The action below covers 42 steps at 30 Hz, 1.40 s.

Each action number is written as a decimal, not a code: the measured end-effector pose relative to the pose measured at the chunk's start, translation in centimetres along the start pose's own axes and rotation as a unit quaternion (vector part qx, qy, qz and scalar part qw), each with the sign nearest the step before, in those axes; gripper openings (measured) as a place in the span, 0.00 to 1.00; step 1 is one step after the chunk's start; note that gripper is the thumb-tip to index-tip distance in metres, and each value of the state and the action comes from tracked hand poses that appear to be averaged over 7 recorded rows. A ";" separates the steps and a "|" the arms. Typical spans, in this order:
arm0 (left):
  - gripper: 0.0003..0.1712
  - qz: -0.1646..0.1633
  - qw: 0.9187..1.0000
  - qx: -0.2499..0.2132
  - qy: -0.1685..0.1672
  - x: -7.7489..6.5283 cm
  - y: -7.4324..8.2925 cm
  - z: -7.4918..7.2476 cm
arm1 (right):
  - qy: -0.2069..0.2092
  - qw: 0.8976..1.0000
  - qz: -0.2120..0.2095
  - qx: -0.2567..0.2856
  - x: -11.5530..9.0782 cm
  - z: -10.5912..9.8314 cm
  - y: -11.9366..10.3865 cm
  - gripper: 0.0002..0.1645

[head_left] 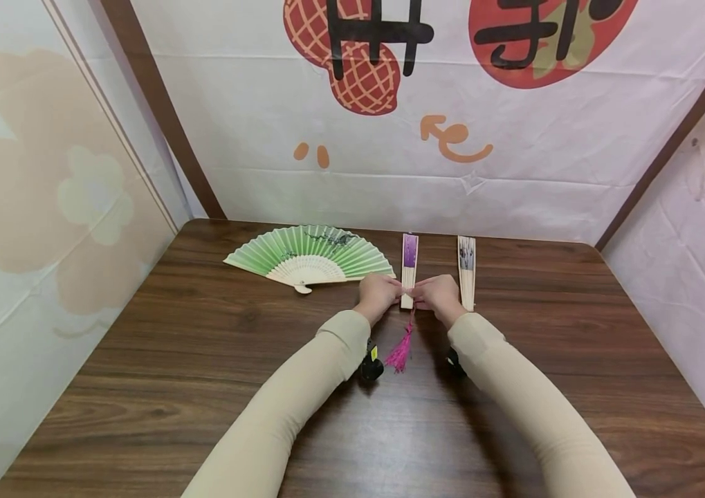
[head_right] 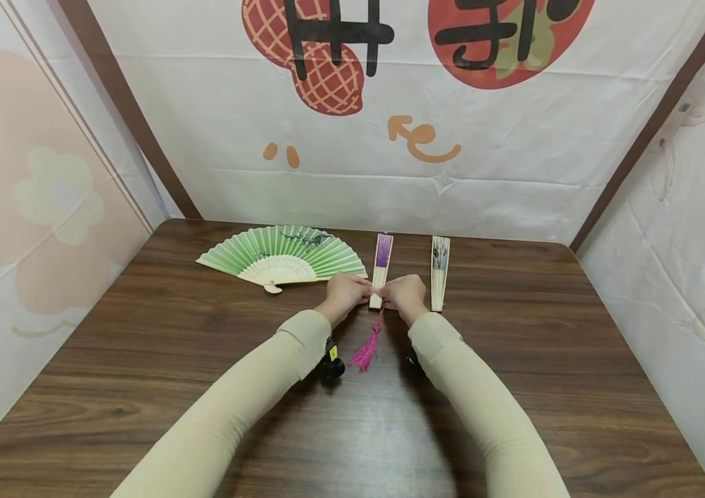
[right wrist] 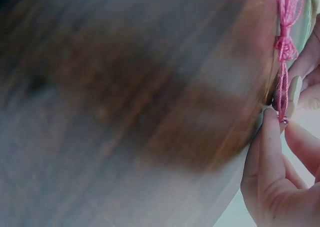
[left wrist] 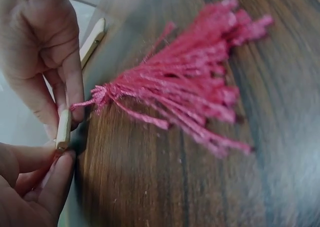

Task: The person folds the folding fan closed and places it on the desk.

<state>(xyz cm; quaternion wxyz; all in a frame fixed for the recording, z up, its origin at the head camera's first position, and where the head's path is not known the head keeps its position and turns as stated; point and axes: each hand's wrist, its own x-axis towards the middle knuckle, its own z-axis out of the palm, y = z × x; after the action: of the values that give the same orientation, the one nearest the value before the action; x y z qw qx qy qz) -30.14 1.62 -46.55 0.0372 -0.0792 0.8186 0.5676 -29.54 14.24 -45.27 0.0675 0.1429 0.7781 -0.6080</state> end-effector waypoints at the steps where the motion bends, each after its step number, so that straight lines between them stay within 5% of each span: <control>1: 0.06 0.010 1.000 0.022 0.001 0.0 0.0 0.0 | 0.001 1.000 -0.002 -0.005 0.0 0.0 0.0 0.19; 11: 0.06 0.070 0.990 0.125 0.014 -0.3 0.1 -0.1 | 0.010 0.999 -0.026 -0.032 -0.3 0.0 0.1 0.17; 26: 0.06 0.089 0.986 0.138 0.024 -0.3 -0.2 -0.1 | 0.021 0.997 -0.037 -0.061 -0.5 -0.3 0.2 0.16; 33: 0.07 0.085 0.990 0.114 0.022 -0.3 -0.7 -1.1 | 0.010 0.998 -0.044 -0.034 -1.1 -0.1 -0.3 0.17; 42: 0.13 0.114 0.990 0.057 0.057 0.2 -1.1 -4.7 | -0.067 0.992 0.006 0.104 -2.4 2.8 -1.5 0.16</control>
<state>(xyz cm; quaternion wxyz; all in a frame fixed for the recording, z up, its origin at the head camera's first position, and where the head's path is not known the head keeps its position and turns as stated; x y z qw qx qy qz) -29.99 -3.15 -45.95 -0.0700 -0.0150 0.8543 0.5149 -27.91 10.83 -43.96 0.1080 0.1131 0.7037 -0.6931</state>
